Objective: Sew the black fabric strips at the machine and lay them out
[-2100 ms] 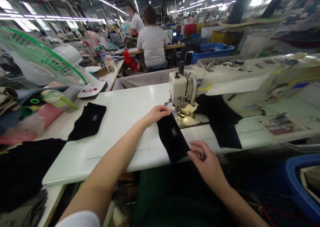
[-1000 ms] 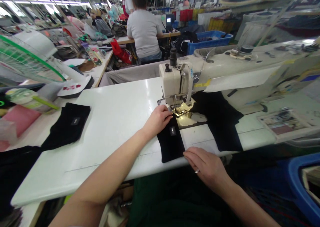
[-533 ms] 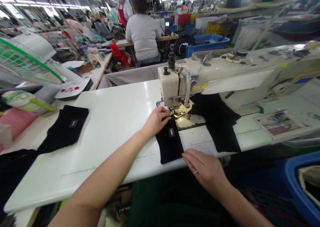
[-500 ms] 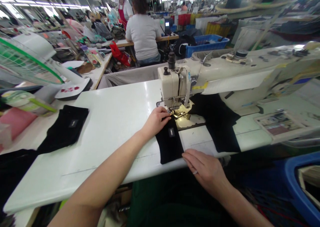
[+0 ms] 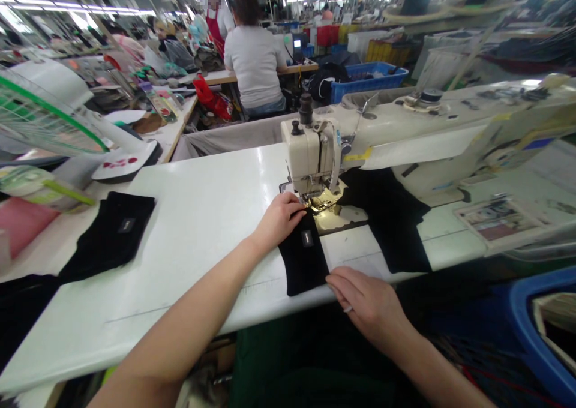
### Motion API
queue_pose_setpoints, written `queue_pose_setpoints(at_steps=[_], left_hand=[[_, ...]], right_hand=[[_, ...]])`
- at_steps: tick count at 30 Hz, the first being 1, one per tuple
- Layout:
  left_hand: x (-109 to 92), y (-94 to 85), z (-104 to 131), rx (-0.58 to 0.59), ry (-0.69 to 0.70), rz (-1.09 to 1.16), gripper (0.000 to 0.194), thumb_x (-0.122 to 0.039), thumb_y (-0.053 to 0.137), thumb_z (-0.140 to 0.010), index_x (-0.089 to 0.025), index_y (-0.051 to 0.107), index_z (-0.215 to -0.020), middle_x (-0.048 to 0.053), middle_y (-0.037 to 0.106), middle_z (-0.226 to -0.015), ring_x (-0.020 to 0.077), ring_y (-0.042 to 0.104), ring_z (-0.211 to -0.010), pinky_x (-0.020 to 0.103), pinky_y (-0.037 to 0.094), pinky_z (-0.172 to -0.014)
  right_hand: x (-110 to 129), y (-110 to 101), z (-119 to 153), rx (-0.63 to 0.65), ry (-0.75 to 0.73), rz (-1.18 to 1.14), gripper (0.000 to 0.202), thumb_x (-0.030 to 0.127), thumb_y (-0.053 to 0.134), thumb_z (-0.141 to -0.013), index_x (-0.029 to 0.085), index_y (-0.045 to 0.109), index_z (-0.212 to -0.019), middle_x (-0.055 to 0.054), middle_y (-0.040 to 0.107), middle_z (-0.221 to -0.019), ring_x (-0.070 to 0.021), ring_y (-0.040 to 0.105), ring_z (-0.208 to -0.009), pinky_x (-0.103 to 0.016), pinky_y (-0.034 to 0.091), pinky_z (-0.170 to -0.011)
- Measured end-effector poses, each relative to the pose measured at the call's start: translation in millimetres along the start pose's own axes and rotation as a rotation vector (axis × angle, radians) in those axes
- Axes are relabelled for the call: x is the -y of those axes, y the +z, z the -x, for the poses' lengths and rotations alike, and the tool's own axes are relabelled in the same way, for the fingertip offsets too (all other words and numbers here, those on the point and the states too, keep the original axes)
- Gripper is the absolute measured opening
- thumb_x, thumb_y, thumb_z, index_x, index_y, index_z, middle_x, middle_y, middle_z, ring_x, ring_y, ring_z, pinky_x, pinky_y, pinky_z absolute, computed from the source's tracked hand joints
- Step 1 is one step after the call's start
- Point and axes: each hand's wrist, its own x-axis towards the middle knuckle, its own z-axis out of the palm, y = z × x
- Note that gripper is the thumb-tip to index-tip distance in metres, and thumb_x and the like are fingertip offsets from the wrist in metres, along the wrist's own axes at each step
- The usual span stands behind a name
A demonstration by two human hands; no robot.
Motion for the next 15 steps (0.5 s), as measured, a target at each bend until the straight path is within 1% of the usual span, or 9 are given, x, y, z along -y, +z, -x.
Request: queue_pose_setpoints(at_steps=[4, 7, 10, 12, 14, 15], left_hand=[[0.7, -0.5, -1.8, 0.014, -0.001, -0.036, 0.016, -0.019, 0.063, -0.091, -0.019, 0.076, -0.101, 0.009, 0.064, -0.099, 0.0224, 0.061, -0.094, 0.041, 0.054, -0.089], [2.2, -0.8, -3.7, 0.025, 0.001, -0.062, 0.015, -0.018, 0.063, -0.092, -0.017, 0.075, -0.1, 0.01, 0.064, -0.099, 0.0235, 0.06, -0.095, 0.042, 0.054, -0.089], [-3.1, -4.8, -1.8, 0.064, 0.001, -0.103, 0.018, -0.015, 0.06, -0.092, -0.015, 0.073, -0.104, 0.011, 0.064, -0.104, 0.0249, 0.06, -0.098, 0.044, 0.054, -0.092], [-16.2, -11.1, 4.8, 0.1, -0.008, -0.148, 0.025, -0.011, 0.057, -0.091, -0.015, 0.069, -0.112, 0.013, 0.062, -0.113, 0.0261, 0.06, -0.103, 0.046, 0.054, -0.095], [-38.6, -19.8, 17.3, 0.128, 0.004, -0.178, 0.031, -0.009, 0.054, -0.091, -0.015, 0.065, -0.119, 0.015, 0.058, -0.124, 0.0275, 0.059, -0.11, 0.047, 0.053, -0.097], [-52.2, -24.3, 25.6, 0.145, 0.028, -0.176, 0.031, -0.01, 0.053, -0.091, -0.015, 0.064, -0.119, 0.016, 0.057, -0.128, 0.028, 0.058, -0.113, 0.047, 0.053, -0.098]], right_hand=[[-1.5, 0.9, -2.1, 0.014, 0.014, 0.018, 0.031, 0.005, 0.038, -0.093, 0.016, 0.065, -0.102, -0.009, 0.07, -0.097, -0.0173, 0.066, -0.078, -0.026, 0.046, -0.061], [-2.0, 1.3, -3.2, 0.032, 0.035, 0.012, 0.03, 0.004, 0.038, -0.092, 0.017, 0.064, -0.102, -0.008, 0.07, -0.097, -0.0172, 0.064, -0.079, -0.025, 0.045, -0.061], [-1.1, 0.5, -2.6, 0.05, 0.042, 0.006, 0.03, 0.004, 0.039, -0.091, 0.017, 0.063, -0.103, -0.008, 0.069, -0.099, -0.0177, 0.064, -0.079, -0.025, 0.045, -0.06], [-0.4, -0.2, -0.6, 0.066, 0.047, 0.008, 0.033, 0.002, 0.039, -0.088, 0.016, 0.064, -0.106, -0.009, 0.069, -0.101, -0.0184, 0.065, -0.079, -0.026, 0.047, -0.059], [-0.3, -0.5, 2.8, 0.084, 0.048, 0.007, 0.038, 0.002, 0.039, -0.086, 0.015, 0.064, -0.112, -0.01, 0.069, -0.107, -0.0198, 0.066, -0.082, -0.027, 0.05, -0.06], [-0.5, -0.6, 4.8, 0.09, 0.042, 0.005, 0.04, 0.002, 0.04, -0.086, 0.014, 0.063, -0.116, -0.011, 0.069, -0.11, -0.0206, 0.067, -0.084, -0.028, 0.051, -0.06]])
